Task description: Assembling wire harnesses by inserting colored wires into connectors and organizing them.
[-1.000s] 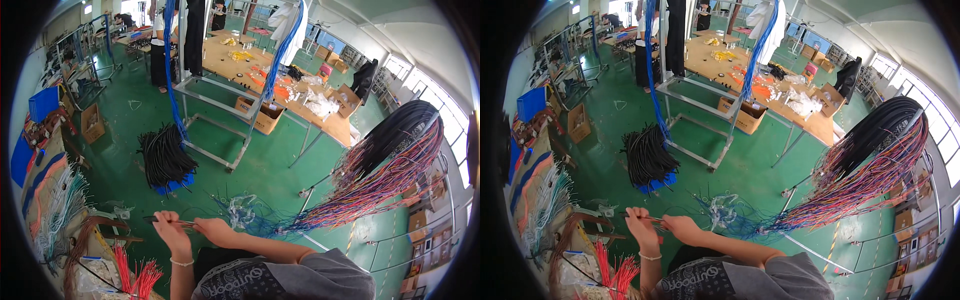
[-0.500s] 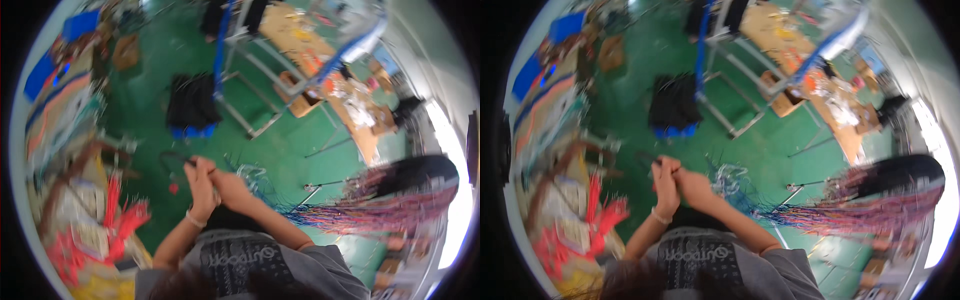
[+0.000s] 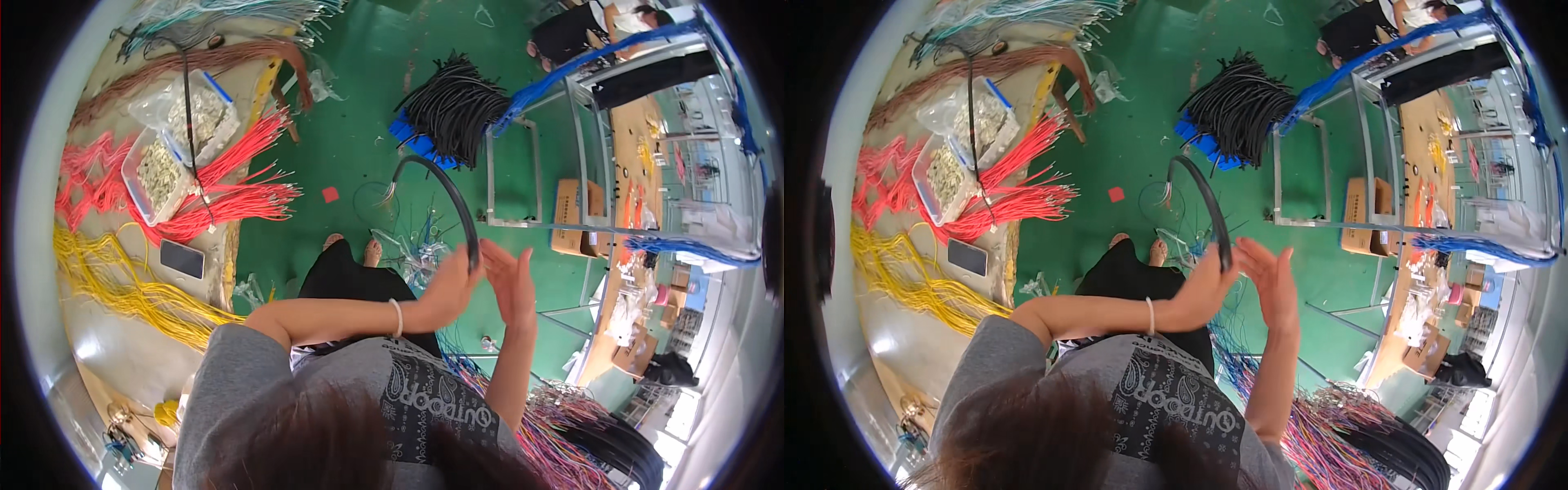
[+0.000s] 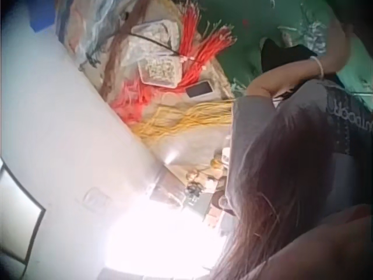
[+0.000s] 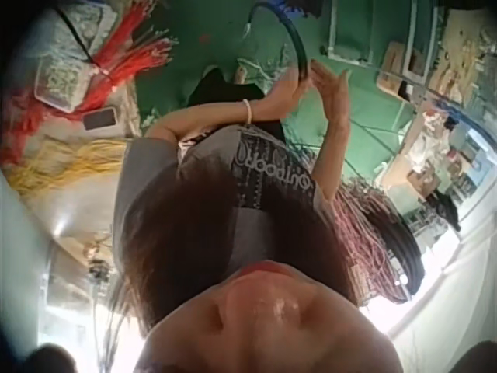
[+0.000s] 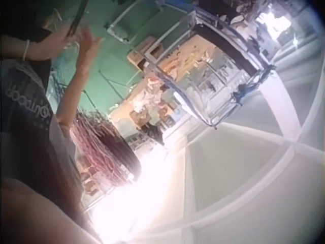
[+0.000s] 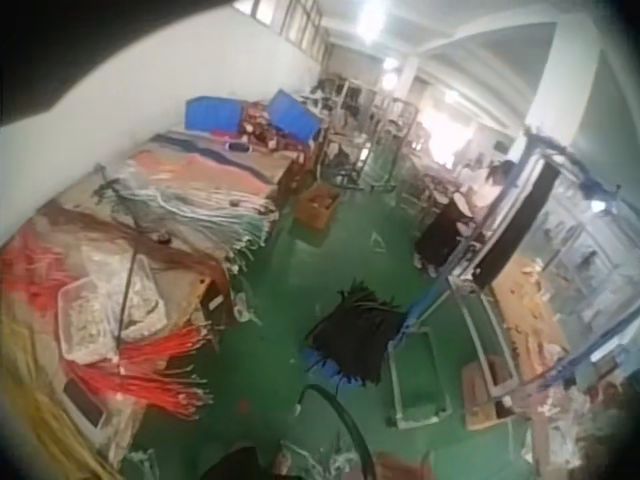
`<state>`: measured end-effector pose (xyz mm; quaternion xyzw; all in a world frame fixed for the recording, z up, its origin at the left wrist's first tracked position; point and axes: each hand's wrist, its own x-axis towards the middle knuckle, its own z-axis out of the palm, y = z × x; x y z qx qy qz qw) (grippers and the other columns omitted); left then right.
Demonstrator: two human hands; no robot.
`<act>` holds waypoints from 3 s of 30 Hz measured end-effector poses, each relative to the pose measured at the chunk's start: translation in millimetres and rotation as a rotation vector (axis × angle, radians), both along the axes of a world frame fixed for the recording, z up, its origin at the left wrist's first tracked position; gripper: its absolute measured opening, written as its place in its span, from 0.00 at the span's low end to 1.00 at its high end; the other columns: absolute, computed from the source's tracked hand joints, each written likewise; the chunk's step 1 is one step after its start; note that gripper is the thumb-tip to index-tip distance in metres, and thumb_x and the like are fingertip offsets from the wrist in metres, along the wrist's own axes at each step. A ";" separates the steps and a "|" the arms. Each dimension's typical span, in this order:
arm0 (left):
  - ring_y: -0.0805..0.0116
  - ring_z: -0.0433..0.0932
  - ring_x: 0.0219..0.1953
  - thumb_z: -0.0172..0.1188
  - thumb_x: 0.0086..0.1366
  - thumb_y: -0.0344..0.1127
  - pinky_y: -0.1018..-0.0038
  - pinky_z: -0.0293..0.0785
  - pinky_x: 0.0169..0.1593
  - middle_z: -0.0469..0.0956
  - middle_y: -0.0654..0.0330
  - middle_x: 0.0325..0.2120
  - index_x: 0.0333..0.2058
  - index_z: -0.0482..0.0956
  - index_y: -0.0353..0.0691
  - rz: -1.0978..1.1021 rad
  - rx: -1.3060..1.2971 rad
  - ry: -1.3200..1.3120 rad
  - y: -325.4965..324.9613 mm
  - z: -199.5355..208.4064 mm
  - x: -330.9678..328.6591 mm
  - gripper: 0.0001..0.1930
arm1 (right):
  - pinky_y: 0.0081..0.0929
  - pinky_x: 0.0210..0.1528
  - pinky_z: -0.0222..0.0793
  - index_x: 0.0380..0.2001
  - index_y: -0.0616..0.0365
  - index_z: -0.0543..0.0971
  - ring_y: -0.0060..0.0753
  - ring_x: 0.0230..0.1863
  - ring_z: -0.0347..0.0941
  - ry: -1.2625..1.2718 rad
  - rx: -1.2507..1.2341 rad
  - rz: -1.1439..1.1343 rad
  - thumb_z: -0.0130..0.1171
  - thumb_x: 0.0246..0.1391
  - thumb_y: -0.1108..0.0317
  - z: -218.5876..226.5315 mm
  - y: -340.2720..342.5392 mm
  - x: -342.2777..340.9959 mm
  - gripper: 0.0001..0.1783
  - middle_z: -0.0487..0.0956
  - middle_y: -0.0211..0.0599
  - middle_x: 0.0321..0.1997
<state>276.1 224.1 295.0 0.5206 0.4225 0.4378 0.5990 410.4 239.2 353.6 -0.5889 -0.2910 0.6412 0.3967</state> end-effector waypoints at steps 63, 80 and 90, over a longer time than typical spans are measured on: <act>0.48 0.78 0.36 0.55 0.60 0.33 0.62 0.73 0.40 0.79 0.46 0.30 0.35 0.80 0.36 0.223 0.550 1.313 191.5 -163.1 -489.9 0.09 | 0.15 0.17 0.47 0.43 0.65 0.71 0.13 0.15 0.53 0.088 -0.187 0.443 0.43 0.66 0.60 -325.6 -134.1 -131.0 0.17 0.63 0.22 0.17; 0.54 0.79 0.40 0.53 0.58 0.32 0.61 0.74 0.44 0.80 0.50 0.34 0.40 0.77 0.42 -0.288 0.600 2.040 256.0 -195.0 -522.2 0.11 | 0.16 0.16 0.44 0.40 0.62 0.74 0.12 0.14 0.50 -0.110 0.107 0.112 0.42 0.67 0.63 -289.4 -206.0 -159.0 0.15 0.60 0.22 0.14; 0.71 0.76 0.31 0.53 0.67 0.38 0.76 0.74 0.33 0.77 0.56 0.31 0.41 0.70 0.34 0.235 0.165 0.761 253.0 -160.0 -556.7 0.12 | 0.15 0.14 0.42 0.38 0.64 0.72 0.12 0.12 0.48 -0.022 0.051 0.068 0.41 0.67 0.64 -298.1 -191.7 -177.2 0.14 0.59 0.21 0.13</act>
